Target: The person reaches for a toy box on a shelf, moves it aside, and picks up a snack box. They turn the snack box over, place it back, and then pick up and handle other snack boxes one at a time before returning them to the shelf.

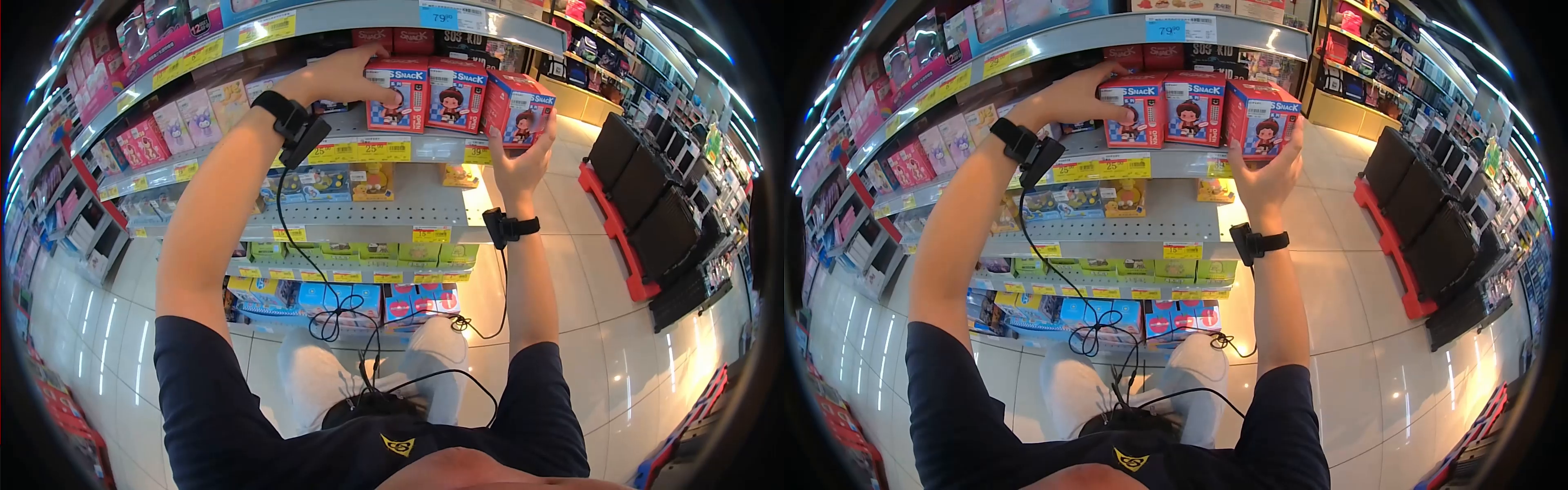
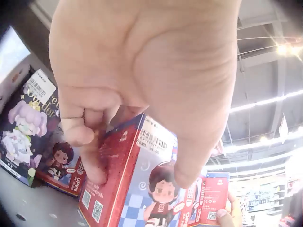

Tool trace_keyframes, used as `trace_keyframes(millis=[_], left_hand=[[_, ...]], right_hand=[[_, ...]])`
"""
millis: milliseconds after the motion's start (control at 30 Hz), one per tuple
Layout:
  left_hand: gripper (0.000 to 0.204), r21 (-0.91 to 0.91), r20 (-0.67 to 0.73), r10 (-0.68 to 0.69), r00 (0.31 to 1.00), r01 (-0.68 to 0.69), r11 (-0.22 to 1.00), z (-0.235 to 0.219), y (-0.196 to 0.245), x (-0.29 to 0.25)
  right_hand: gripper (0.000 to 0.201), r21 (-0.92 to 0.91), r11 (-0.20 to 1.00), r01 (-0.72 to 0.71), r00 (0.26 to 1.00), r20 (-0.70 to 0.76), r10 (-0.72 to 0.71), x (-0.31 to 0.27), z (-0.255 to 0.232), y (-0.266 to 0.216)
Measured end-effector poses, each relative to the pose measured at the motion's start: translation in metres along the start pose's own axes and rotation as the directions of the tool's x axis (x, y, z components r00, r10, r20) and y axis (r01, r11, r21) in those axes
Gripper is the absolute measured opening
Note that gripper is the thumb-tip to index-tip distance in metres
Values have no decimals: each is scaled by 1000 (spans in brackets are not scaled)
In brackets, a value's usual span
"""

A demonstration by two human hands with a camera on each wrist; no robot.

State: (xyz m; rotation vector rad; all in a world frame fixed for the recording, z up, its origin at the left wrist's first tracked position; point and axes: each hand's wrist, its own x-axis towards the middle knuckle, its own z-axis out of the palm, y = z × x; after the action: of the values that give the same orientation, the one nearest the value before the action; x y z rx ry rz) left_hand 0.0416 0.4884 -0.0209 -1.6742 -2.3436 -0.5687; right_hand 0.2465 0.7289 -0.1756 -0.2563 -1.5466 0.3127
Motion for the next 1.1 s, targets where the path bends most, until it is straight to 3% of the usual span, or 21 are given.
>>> trace_keyframes(millis=[133, 267, 467, 533, 767, 833, 1100], left_hand=[[86, -100, -57, -1, 998, -5, 995, 10, -6, -3], [85, -170, -92, 12, 996, -27, 985, 14, -10, -3], [83, -119, -133, -34, 991, 18, 993, 2, -4, -25], [80, -101, -122, -48, 991, 36, 994, -8, -7, -37], [80, -213, -106, -191, 976, 166, 963, -14, -3, -55], [78, -116, -227, -74, 971, 48, 992, -4, -17, -52], [73, 19, -403, 4, 915, 4, 1000, 17, -31, -46]], right_hand=[[106, 119, 993, -22, 1000, 9, 21, -2, 3, -3], [106, 105, 995, -1, 1000, -16, 3, -3, 8, -5], [107, 134, 990, 43, 999, -38, -38, -7, 14, -24], [108, -50, 992, 117, 992, -44, -119, -11, 17, -38], [115, -102, 991, 90, 994, -49, -95, -19, 37, -48], [116, -120, 988, 96, 994, -34, -101, -20, 42, -44], [117, -165, 980, 114, 992, -29, -121, -22, 48, -35]])
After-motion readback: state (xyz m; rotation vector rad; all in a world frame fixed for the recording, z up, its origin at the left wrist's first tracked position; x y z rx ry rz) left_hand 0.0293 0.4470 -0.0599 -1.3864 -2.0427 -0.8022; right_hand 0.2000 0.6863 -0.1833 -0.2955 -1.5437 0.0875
